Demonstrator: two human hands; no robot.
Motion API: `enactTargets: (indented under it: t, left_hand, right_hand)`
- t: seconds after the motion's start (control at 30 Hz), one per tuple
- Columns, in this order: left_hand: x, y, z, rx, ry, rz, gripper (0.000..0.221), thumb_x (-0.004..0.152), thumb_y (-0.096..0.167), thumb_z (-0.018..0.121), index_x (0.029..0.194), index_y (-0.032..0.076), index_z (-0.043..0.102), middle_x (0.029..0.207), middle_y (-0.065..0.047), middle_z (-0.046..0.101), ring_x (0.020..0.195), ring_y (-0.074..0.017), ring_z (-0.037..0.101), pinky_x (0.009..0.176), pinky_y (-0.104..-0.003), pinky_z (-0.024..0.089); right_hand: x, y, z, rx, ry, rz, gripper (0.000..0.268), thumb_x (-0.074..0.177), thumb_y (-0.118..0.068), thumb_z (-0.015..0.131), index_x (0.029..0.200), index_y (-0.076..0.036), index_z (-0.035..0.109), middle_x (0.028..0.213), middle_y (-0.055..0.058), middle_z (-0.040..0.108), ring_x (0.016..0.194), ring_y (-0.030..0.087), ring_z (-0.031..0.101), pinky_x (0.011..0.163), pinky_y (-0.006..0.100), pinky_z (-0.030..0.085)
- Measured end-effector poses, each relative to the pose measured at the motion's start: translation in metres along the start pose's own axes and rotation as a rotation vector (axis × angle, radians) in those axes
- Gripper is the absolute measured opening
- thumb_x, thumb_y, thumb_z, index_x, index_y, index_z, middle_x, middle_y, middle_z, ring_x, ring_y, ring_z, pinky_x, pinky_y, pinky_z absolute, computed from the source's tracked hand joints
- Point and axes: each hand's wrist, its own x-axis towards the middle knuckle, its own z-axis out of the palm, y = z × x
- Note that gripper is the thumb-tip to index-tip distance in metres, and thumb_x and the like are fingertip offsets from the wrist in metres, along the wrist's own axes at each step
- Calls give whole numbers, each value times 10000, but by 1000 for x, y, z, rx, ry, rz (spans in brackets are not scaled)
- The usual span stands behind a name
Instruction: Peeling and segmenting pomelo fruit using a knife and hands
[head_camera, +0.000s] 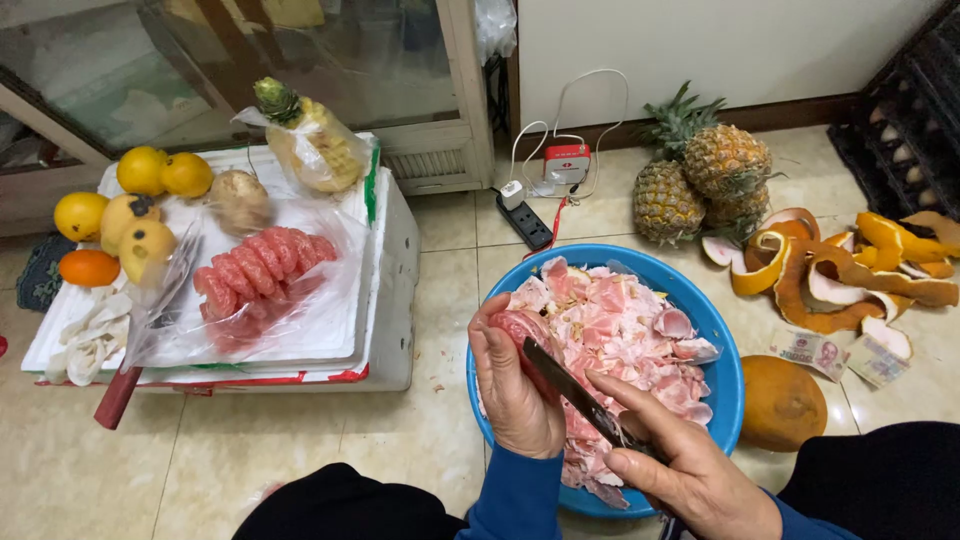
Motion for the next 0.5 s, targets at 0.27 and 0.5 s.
enactTargets:
  t: [0.27, 0.5]
  left_hand:
    - [-10, -11, -2, 5, -29, -71, 389, 1031, 367, 559, 1293, 78, 558, 1129, -58, 566, 968, -137, 537, 879, -274, 432]
    - [-13, -20, -6, -36, -73, -105, 370, 1030, 270, 593, 1333, 59, 566, 1120, -63, 632, 917, -121, 596, 815, -251, 479]
  right_hand:
    - [15, -35, 7, -381, 152, -116, 665, 834, -222, 733, 1468, -140, 549, 1339, 28, 786, 1099, 149, 797, 873, 281, 612]
    - [27, -42, 1, -345, 88, -221, 637, 858, -142, 716, 1471, -120, 544, 1494, 22, 660, 1275, 160, 704, 1000, 273, 562]
